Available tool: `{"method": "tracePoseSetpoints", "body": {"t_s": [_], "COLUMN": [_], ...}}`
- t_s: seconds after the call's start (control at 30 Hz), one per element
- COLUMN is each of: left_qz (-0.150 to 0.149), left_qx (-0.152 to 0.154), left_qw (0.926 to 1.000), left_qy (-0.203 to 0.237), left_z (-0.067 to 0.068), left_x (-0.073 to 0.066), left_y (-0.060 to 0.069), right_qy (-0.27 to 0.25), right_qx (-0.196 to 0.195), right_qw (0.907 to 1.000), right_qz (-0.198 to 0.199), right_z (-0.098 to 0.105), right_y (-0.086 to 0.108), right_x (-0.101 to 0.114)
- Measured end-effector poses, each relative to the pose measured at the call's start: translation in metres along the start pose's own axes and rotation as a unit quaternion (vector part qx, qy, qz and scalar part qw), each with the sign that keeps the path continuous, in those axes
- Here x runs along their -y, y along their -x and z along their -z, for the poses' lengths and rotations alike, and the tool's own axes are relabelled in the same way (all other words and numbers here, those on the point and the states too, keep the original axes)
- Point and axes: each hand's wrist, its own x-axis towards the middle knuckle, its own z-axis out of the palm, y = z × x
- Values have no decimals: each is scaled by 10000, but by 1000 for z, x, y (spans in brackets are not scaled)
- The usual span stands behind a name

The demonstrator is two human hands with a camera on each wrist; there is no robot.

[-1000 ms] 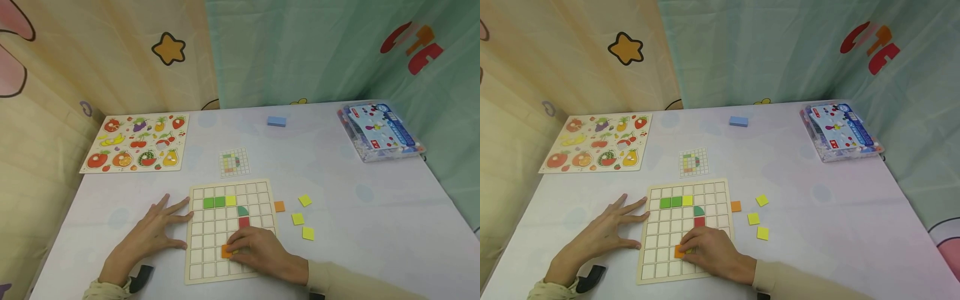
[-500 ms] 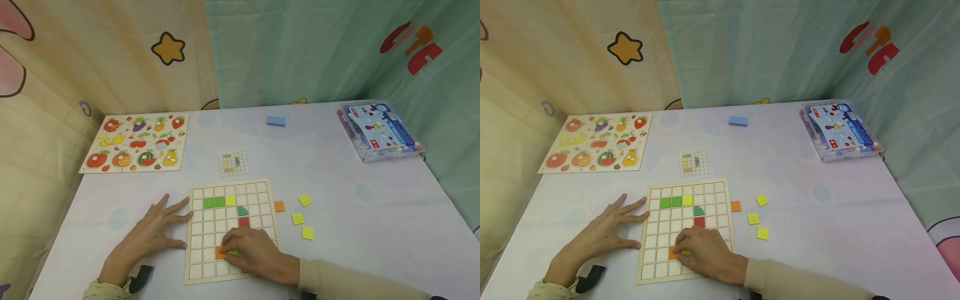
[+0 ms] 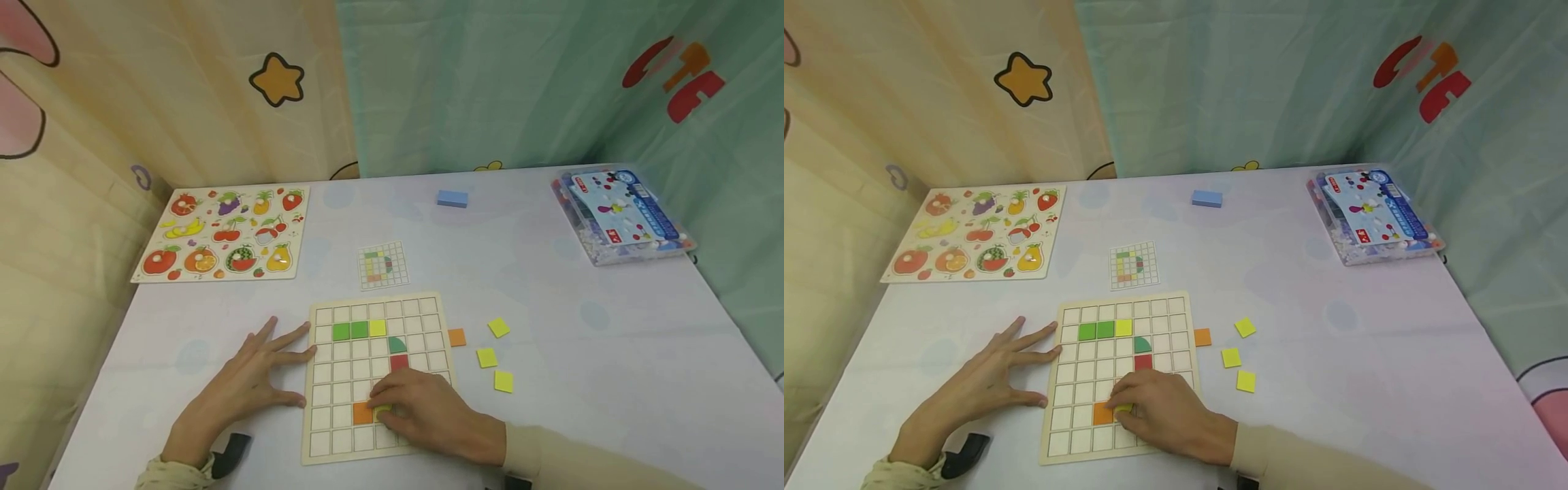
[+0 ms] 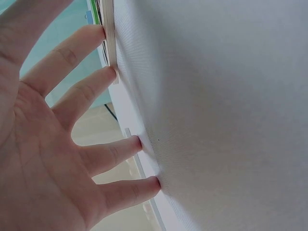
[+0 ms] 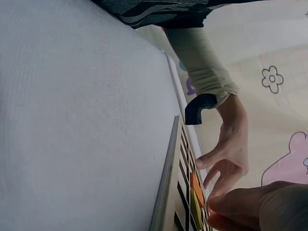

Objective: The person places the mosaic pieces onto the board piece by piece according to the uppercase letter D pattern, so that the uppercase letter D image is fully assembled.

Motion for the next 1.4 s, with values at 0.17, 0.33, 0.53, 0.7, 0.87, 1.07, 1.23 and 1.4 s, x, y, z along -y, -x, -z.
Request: {"method": "tracePoseSetpoints", "body": {"t_s": [0.17, 0.33, 0.53, 0.7, 0.87, 1.07, 1.23, 1.4], "left_qz": [-16, -8, 9, -39, -33, -55, -64, -72], "left_qx": [-23, -5, 12, -30, -36, -85, -77, -79], "left_qw": [10000, 10000, 10000, 10000, 10000, 9999, 9999, 9999], "left_qy": [3, 11, 15, 11, -25, -56, -39, -41], "left_z": [1, 1, 1, 1, 1, 1, 1, 2], "left_x": [-1, -1, -1, -1, -1, -2, -2, -2], "left_y": [0, 0, 0, 0, 0, 0, 1, 1], "right_qy": [-249, -87, 430, 724, 902, 1078, 1318, 1364], "right_qx": [-299, -789, -1272, -1364, -1146, -950, -1096, -1391], "right_qw": [9979, 9936, 9817, 9691, 9632, 9577, 9568, 9593], "right_qz": [-520, -800, -1350, -1926, -2256, -2495, -2348, -2045], "right_z": [16, 31, 49, 63, 70, 72, 72, 72], "right_y": [8, 17, 27, 33, 35, 34, 35, 38], "right_x": [-12, -29, -47, -57, -62, -63, -64, -66]}}
